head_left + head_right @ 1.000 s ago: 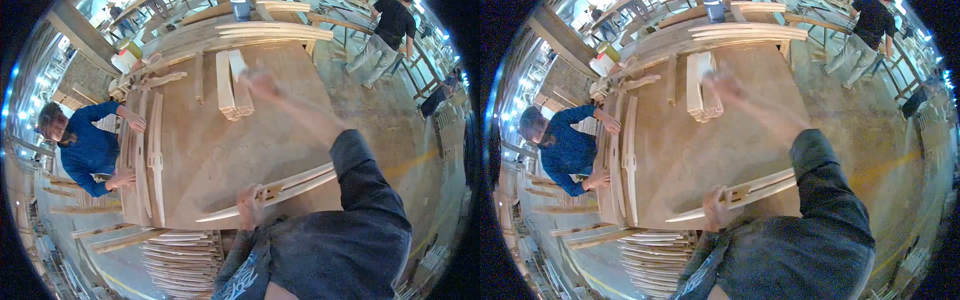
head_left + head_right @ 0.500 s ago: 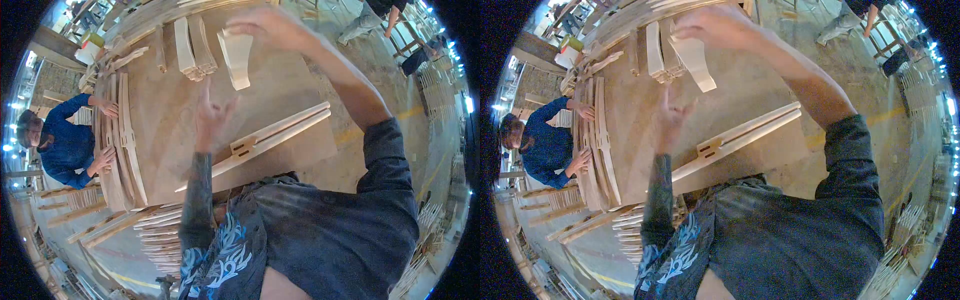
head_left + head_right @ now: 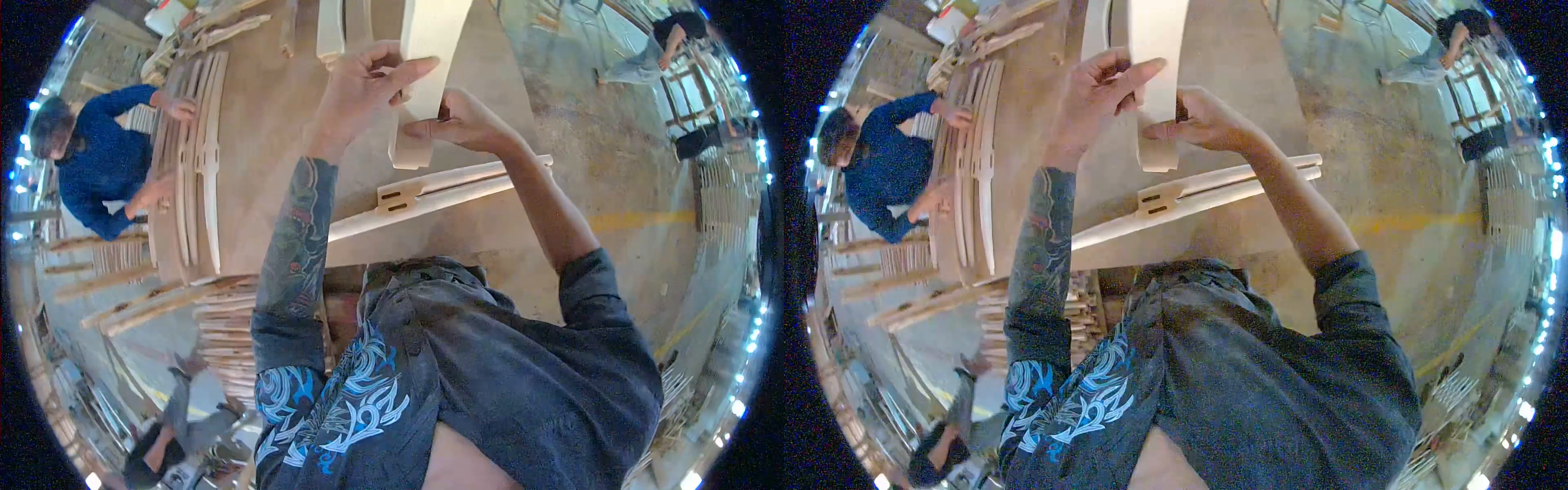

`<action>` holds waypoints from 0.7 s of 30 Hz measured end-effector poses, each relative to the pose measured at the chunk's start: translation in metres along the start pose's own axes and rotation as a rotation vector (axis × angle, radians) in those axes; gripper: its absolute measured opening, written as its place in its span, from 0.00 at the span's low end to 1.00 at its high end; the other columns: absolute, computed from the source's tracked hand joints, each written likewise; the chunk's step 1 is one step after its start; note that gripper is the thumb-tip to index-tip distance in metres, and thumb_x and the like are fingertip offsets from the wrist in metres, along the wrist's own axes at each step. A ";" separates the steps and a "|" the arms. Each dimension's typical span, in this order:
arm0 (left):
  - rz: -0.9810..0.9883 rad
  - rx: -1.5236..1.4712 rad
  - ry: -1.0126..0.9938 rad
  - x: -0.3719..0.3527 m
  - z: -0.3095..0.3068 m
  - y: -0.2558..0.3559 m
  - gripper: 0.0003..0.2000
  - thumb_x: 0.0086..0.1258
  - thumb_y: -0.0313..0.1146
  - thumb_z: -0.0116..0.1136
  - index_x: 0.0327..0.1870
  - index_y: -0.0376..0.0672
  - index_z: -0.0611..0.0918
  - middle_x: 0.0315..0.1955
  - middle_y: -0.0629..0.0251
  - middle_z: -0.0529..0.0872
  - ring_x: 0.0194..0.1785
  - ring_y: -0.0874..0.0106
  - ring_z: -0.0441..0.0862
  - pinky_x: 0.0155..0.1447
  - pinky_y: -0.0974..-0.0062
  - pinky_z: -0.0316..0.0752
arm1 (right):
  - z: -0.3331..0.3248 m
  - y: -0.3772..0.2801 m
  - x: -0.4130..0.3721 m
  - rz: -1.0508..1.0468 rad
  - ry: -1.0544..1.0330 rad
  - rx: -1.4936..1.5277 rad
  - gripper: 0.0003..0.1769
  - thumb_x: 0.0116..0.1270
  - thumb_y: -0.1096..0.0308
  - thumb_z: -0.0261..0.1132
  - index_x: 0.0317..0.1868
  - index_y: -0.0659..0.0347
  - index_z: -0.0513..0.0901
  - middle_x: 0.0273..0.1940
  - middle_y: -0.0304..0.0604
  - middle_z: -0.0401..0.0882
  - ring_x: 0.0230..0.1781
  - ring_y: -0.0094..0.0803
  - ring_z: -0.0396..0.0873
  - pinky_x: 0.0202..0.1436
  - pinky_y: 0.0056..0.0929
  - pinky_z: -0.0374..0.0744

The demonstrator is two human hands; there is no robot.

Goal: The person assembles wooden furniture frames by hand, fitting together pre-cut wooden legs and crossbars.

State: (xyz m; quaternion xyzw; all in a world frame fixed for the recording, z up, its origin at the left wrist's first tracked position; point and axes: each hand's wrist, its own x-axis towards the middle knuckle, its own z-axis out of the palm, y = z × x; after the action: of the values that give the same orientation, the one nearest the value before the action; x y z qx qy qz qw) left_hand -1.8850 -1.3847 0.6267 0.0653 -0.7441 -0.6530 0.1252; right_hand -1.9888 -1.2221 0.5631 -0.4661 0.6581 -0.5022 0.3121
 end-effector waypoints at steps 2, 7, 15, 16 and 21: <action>0.073 -0.021 0.167 -0.012 -0.001 -0.025 0.17 0.64 0.40 0.70 0.50 0.41 0.84 0.31 0.72 0.82 0.30 0.84 0.74 0.31 0.84 0.69 | 0.005 0.016 -0.002 0.150 0.018 0.089 0.23 0.61 0.62 0.74 0.51 0.68 0.81 0.46 0.42 0.85 0.45 0.27 0.81 0.50 0.29 0.79; -0.065 0.575 0.461 -0.136 0.001 -0.199 0.36 0.53 0.58 0.73 0.55 0.37 0.81 0.47 0.55 0.84 0.46 0.60 0.82 0.53 0.61 0.77 | 0.027 0.060 -0.029 0.148 -0.044 0.179 0.20 0.63 0.66 0.72 0.51 0.69 0.80 0.47 0.44 0.85 0.48 0.28 0.82 0.53 0.29 0.80; -0.057 1.003 0.493 -0.203 0.062 -0.241 0.35 0.42 0.58 0.75 0.51 0.46 0.81 0.45 0.64 0.81 0.57 0.60 0.72 0.67 0.53 0.58 | 0.084 0.088 -0.048 0.158 -0.071 0.151 0.22 0.63 0.64 0.72 0.53 0.69 0.81 0.48 0.48 0.85 0.48 0.32 0.84 0.52 0.31 0.81; -0.077 0.946 0.511 -0.203 0.059 -0.244 0.33 0.43 0.56 0.75 0.49 0.47 0.82 0.45 0.66 0.81 0.56 0.61 0.73 0.66 0.54 0.58 | 0.089 0.088 -0.049 0.153 -0.047 0.139 0.21 0.63 0.64 0.72 0.52 0.68 0.82 0.46 0.48 0.86 0.46 0.33 0.84 0.51 0.31 0.81; 0.048 0.875 0.483 -0.205 0.045 -0.251 0.28 0.43 0.51 0.76 0.45 0.49 0.83 0.45 0.68 0.81 0.56 0.63 0.73 0.65 0.55 0.59 | 0.101 0.074 -0.058 0.183 -0.104 -0.128 0.16 0.63 0.63 0.71 0.47 0.65 0.85 0.40 0.53 0.87 0.41 0.36 0.86 0.46 0.34 0.81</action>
State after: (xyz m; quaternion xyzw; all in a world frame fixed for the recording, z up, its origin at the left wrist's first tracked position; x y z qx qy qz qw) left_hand -1.7170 -1.3227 0.3527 0.2438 -0.8994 -0.2426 0.2697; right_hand -1.9005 -1.2011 0.4584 -0.4484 0.7115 -0.4037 0.3600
